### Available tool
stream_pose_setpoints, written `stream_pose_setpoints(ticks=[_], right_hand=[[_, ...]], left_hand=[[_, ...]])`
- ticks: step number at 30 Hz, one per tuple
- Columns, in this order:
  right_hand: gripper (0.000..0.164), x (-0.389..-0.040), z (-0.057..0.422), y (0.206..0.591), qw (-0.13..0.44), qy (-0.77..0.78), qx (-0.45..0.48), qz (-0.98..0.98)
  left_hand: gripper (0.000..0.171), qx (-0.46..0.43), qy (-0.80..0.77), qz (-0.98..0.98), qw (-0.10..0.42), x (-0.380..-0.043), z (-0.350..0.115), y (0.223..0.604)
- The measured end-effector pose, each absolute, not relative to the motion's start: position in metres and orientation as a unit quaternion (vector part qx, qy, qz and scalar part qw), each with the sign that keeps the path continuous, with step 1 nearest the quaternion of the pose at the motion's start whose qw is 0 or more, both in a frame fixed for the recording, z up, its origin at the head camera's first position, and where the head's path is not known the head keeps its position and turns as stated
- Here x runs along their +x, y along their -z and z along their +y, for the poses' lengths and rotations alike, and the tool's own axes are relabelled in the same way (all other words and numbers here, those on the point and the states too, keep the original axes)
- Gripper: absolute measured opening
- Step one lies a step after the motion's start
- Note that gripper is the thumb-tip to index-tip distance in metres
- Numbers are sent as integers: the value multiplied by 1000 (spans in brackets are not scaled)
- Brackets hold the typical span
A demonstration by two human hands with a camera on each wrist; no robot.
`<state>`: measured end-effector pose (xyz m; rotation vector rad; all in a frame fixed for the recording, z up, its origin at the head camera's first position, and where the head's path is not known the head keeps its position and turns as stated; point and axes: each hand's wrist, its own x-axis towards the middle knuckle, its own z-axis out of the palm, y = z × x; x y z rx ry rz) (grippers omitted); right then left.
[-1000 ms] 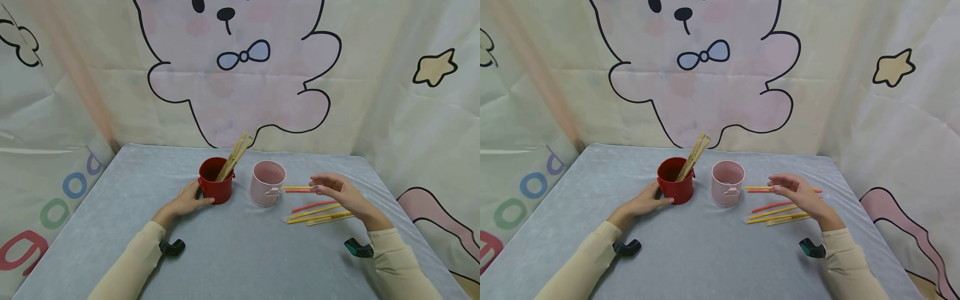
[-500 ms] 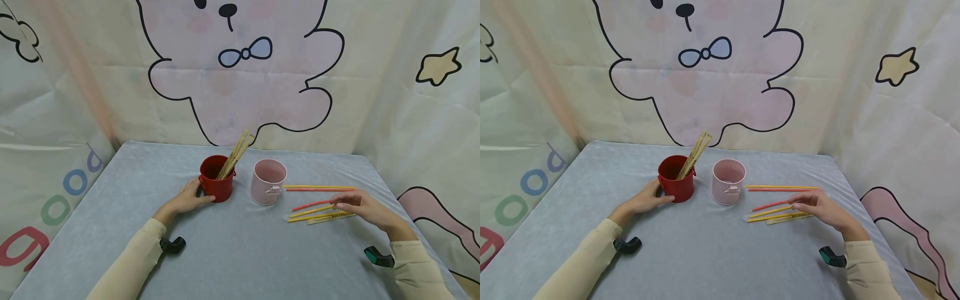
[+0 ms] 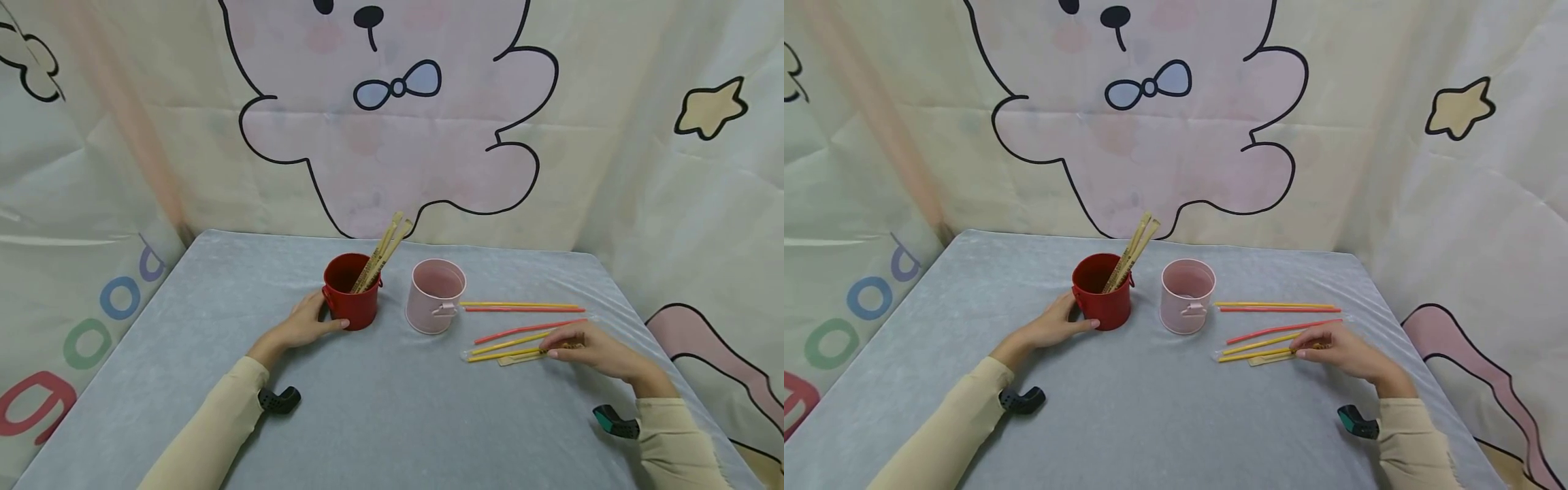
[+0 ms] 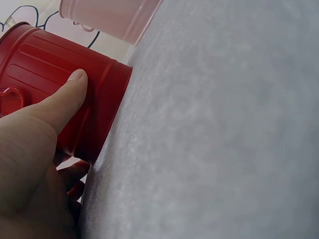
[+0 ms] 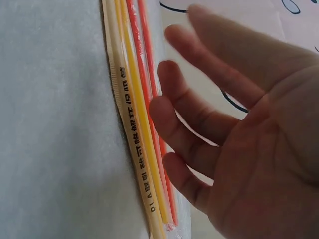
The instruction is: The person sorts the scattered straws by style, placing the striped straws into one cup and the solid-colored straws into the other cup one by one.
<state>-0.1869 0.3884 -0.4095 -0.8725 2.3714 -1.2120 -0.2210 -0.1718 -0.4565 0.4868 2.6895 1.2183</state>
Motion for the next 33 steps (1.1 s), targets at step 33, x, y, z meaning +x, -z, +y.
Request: stream_pose_setpoints(ticks=[33], right_hand=[[11,-187,372,430,50,327,-281,901]], left_hand=[[78,172,-409,894,68,-220,-172,457]])
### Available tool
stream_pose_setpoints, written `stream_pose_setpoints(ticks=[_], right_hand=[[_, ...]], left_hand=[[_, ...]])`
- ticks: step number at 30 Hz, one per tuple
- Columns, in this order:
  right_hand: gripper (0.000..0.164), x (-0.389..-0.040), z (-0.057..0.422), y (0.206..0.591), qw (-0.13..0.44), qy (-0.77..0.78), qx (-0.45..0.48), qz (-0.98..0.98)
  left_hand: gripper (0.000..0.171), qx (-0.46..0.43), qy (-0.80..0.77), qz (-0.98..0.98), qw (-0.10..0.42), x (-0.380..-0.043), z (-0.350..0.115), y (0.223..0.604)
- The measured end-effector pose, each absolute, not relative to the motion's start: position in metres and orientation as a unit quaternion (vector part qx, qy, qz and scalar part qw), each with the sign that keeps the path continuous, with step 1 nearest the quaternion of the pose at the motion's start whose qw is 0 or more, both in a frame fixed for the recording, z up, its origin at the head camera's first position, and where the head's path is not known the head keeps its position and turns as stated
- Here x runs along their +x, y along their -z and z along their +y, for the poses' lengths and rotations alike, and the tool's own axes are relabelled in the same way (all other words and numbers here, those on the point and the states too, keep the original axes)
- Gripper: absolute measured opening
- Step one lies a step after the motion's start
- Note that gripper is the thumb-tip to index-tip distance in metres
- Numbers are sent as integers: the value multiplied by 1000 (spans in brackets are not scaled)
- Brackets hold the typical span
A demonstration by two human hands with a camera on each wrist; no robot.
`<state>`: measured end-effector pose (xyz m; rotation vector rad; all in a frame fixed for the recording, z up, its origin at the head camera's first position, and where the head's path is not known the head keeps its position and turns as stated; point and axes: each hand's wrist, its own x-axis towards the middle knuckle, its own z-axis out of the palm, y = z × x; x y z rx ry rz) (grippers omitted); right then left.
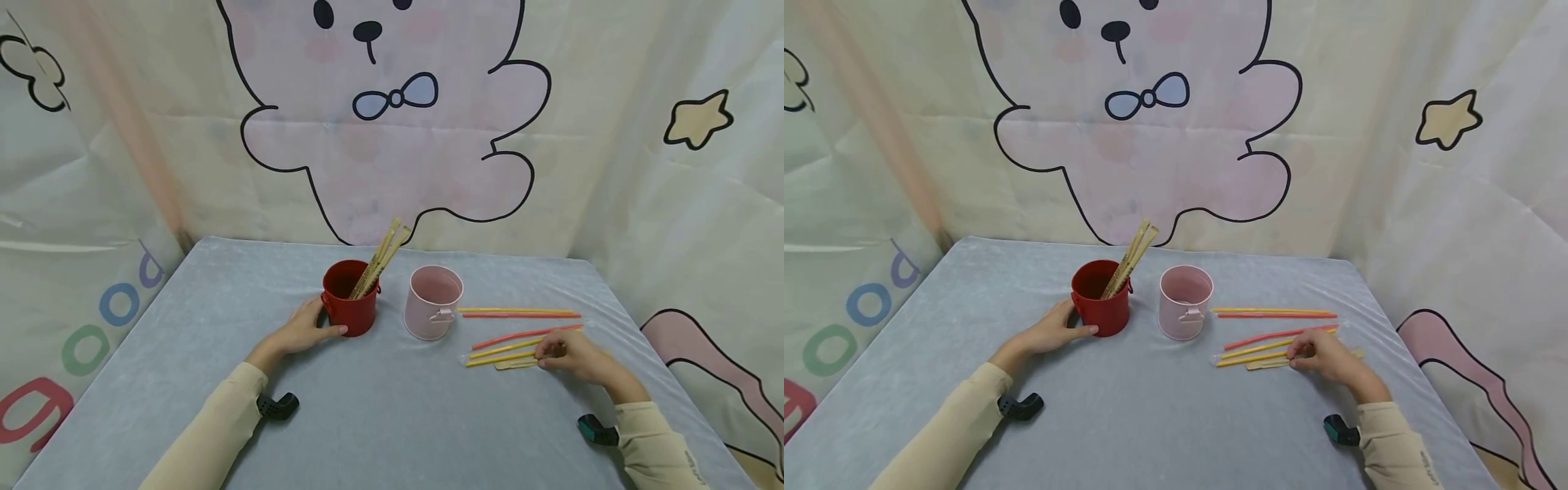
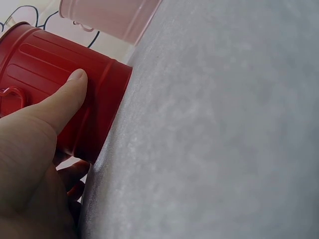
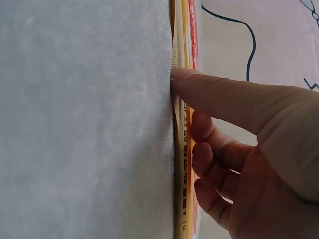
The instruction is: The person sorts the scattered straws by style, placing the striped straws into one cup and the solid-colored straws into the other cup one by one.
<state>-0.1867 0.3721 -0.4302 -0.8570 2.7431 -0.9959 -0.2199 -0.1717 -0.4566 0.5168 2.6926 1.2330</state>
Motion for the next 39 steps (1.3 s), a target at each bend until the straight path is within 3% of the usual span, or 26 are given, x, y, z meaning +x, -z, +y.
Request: stream_pose_setpoints(ticks=[13,39], right_hand=[[9,-187,370,428,53,317,-277,905],[11,-182,361,409,-75,312,-224,920]], left_hand=[[80,164,-413,893,71,-219,-171,458],[80,171,-416,890,75,-222,-170,459]])
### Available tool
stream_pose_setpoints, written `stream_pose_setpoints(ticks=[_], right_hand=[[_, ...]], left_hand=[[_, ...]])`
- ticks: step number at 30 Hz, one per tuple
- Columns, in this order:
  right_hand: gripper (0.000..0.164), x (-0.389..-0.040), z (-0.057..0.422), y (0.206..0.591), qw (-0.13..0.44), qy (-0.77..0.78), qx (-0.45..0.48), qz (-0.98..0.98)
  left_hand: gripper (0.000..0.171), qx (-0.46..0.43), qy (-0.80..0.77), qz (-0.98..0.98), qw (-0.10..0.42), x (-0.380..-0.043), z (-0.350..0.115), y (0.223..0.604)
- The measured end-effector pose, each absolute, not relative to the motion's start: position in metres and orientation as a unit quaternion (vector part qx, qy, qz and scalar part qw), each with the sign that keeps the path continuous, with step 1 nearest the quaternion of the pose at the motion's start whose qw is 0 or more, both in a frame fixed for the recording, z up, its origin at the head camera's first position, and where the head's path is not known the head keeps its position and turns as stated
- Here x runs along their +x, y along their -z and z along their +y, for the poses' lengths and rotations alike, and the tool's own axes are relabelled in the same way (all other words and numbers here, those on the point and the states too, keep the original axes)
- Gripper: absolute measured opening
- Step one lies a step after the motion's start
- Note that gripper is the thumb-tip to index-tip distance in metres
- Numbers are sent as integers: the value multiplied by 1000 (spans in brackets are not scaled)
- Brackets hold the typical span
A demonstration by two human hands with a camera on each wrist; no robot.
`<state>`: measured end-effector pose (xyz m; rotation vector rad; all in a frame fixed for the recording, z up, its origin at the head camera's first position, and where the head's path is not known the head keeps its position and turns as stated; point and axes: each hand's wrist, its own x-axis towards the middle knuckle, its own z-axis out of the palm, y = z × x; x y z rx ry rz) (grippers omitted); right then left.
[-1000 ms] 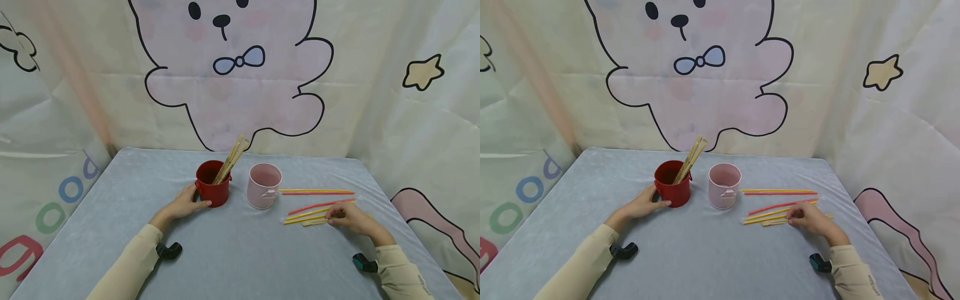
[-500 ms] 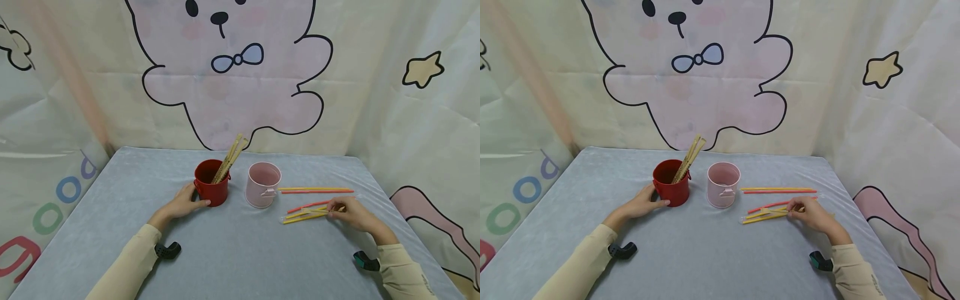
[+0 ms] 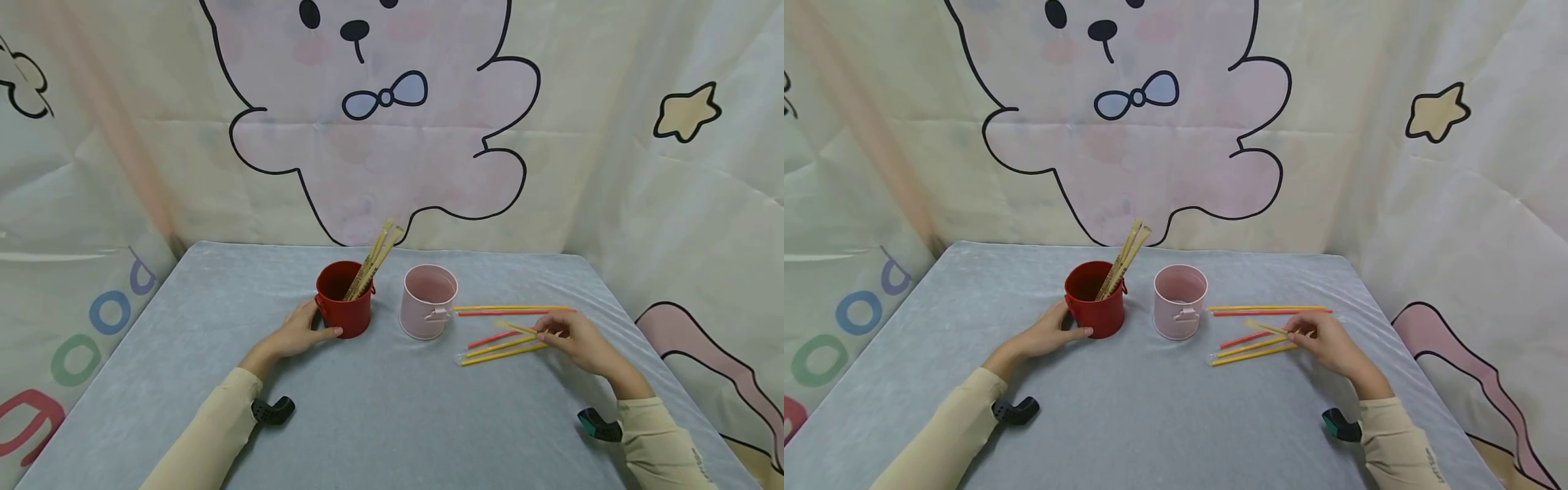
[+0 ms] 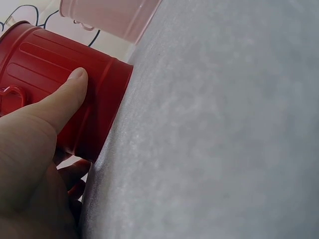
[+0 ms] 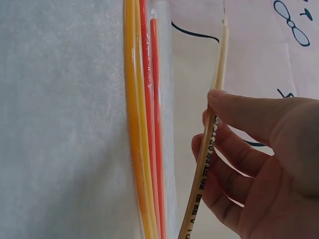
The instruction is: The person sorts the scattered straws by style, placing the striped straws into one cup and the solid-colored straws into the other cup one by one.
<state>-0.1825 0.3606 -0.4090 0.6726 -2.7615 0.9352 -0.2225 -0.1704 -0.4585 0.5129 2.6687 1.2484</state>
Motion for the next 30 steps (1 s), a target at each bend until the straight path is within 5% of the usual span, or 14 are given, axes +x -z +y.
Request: stream_pose_setpoints(ticks=[30], right_hand=[[9,-180,354,401,127,-358,178,-908]], left_hand=[[80,173,-419,888,78,-224,-172,460]])
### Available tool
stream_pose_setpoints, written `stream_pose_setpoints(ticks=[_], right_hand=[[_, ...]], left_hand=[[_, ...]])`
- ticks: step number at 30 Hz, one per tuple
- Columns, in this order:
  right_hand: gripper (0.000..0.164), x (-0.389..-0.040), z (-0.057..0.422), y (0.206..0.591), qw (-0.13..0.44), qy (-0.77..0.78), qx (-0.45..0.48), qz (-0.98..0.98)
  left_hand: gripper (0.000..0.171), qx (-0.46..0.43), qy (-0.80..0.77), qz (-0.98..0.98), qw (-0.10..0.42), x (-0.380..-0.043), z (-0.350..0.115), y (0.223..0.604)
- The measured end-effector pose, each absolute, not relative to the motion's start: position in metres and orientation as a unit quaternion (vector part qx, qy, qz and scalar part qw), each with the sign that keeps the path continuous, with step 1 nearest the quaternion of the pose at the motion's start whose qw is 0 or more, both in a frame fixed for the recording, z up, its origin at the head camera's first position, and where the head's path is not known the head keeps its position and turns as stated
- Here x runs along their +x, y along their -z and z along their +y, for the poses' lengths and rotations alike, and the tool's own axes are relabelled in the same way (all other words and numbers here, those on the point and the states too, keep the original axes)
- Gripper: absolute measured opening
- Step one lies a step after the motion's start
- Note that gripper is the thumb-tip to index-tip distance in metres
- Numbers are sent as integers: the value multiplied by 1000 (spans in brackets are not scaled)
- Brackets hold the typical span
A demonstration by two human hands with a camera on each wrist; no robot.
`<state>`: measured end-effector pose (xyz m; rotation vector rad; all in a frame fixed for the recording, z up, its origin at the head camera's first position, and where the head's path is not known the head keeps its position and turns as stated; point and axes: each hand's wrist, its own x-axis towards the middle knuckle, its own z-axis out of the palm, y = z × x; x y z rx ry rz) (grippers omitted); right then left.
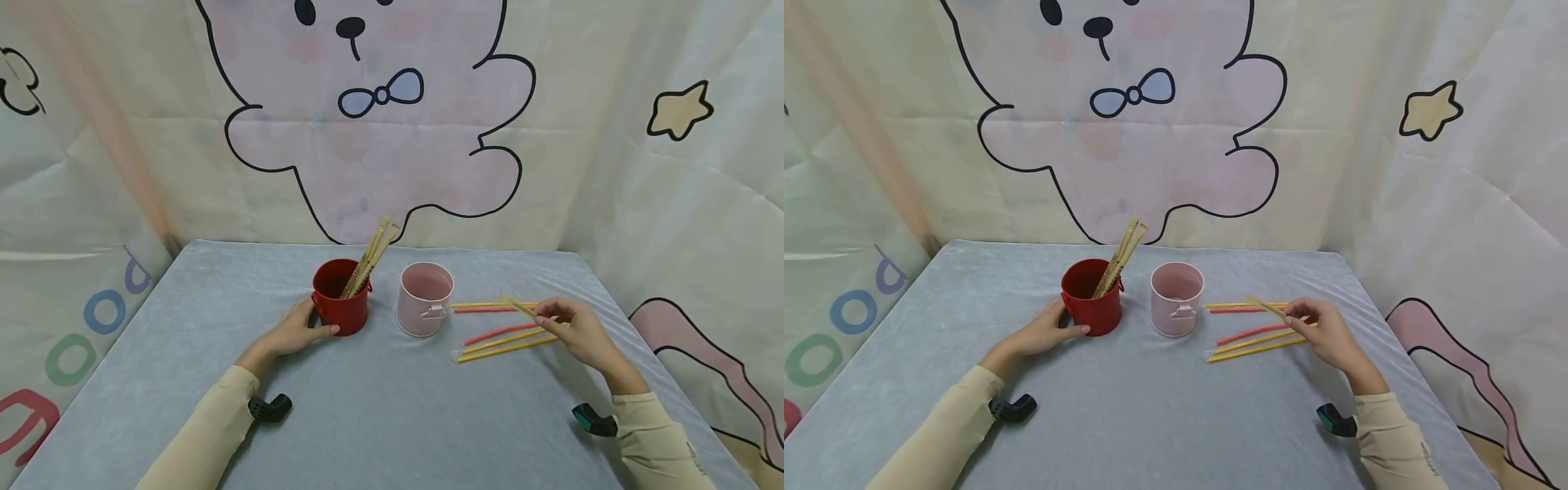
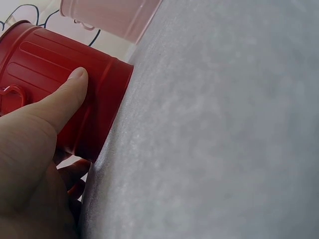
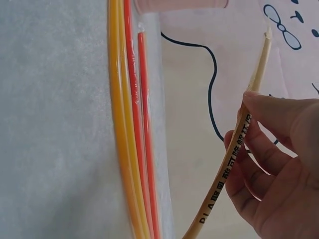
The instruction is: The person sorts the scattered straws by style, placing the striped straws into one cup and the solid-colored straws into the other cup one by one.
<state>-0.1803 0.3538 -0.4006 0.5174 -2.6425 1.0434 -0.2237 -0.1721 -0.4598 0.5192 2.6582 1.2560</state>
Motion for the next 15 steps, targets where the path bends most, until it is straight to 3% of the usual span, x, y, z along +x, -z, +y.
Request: stream_pose_setpoints(ticks=[15], right_hand=[[11,-170,354,381,126,-470,189,-853]], left_hand=[[75,169,-411,893,74,-221,-171,459]])
